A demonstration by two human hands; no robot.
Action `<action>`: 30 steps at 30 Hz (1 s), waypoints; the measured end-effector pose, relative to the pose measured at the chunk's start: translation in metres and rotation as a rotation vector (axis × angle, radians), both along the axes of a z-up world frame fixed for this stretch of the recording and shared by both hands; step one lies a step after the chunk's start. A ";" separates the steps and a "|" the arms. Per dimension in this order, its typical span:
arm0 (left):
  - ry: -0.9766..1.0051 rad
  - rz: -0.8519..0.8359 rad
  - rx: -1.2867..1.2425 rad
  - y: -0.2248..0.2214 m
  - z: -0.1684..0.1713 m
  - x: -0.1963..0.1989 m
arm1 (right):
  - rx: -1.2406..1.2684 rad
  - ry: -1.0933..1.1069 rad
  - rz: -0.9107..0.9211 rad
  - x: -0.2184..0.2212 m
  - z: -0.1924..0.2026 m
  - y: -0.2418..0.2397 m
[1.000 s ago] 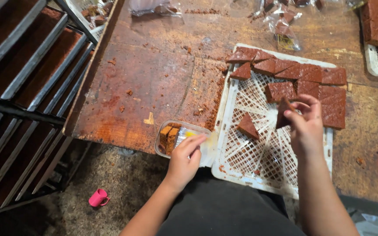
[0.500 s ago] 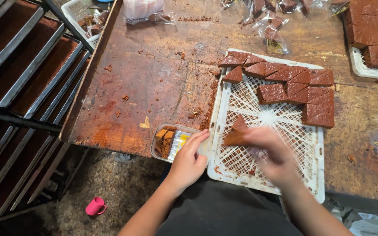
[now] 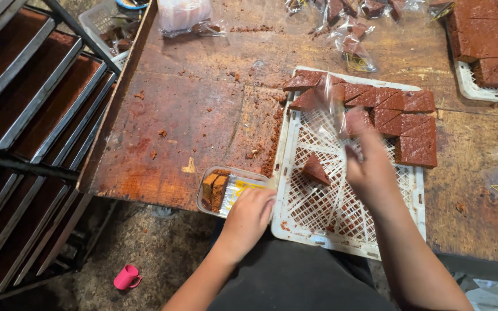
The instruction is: Packaging individual brownie pieces into plastic bags from a tray on a workbench.
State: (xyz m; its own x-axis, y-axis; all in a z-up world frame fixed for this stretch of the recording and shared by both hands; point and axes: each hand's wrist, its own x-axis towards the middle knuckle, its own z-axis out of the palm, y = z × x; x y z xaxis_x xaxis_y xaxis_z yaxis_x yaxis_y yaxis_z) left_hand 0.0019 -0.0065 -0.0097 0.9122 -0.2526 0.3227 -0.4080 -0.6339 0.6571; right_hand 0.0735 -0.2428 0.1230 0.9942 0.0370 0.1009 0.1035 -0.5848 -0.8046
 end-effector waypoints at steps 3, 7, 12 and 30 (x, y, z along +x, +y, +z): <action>0.435 -0.133 0.115 0.005 0.010 -0.006 | 0.071 -0.352 -0.065 0.018 -0.016 -0.007; 0.321 -0.066 0.052 0.008 0.012 -0.010 | -0.144 0.245 -0.034 0.026 -0.054 0.009; 0.417 0.068 -0.160 0.017 0.035 -0.009 | -0.191 0.267 0.332 0.008 -0.132 -0.014; 0.348 0.278 -0.406 0.008 0.033 -0.006 | 0.500 -0.333 0.059 -0.035 -0.065 -0.043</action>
